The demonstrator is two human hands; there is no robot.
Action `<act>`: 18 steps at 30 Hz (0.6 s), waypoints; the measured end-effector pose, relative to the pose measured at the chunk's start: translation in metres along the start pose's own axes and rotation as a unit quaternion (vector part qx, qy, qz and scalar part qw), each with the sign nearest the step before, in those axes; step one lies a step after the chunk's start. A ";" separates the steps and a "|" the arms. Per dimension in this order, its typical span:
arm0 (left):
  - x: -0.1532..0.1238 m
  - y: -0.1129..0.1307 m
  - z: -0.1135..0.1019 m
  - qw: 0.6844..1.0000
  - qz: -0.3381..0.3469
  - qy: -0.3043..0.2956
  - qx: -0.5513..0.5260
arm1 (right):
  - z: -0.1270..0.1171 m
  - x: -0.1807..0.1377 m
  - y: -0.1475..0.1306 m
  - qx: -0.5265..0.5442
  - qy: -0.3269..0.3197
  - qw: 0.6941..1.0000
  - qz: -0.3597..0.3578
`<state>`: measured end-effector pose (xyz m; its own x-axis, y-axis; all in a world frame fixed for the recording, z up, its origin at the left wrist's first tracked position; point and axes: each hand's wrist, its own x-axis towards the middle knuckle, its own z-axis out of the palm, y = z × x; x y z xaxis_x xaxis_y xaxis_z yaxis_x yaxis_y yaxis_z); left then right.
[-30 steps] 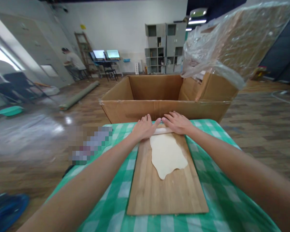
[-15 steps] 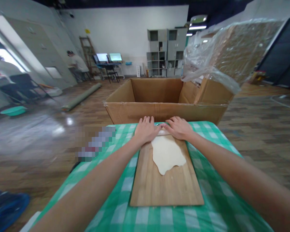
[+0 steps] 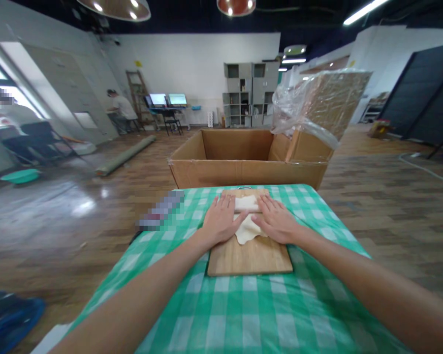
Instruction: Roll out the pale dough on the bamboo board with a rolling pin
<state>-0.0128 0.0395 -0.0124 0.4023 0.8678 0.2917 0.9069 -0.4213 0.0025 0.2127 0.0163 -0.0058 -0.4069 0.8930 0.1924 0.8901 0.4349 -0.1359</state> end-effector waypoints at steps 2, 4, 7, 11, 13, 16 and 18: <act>-0.017 0.003 -0.005 1.000 0.010 -0.006 -0.001 | 0.002 -0.019 -0.007 0.001 0.004 1.000 -0.006; -0.030 0.006 -0.009 1.000 0.021 -0.007 -0.002 | 0.006 -0.035 -0.012 0.001 0.011 1.000 -0.016; -0.037 0.006 -0.009 1.000 0.030 -0.003 -0.002 | 0.011 -0.044 -0.013 0.004 0.017 1.000 -0.023; -0.017 0.000 -0.002 1.000 0.023 -0.013 0.000 | 0.012 -0.022 -0.001 0.013 0.004 1.000 -0.005; 0.001 -0.003 0.003 1.000 0.014 -0.017 -0.003 | 0.010 -0.001 0.009 0.022 -0.018 1.000 0.012; 0.028 -0.008 0.007 1.000 0.005 -0.020 -0.015 | 0.005 0.033 0.025 0.040 -0.052 0.997 0.031; 0.044 -0.012 0.010 0.999 -0.001 -0.029 -0.021 | 0.003 0.054 0.034 0.043 -0.064 0.996 0.040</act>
<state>-0.0049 0.0855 -0.0087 0.4086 0.8819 0.2350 0.9022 -0.4293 0.0426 0.2199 0.0795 -0.0032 -0.3641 0.9299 0.0524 0.9017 0.3661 -0.2301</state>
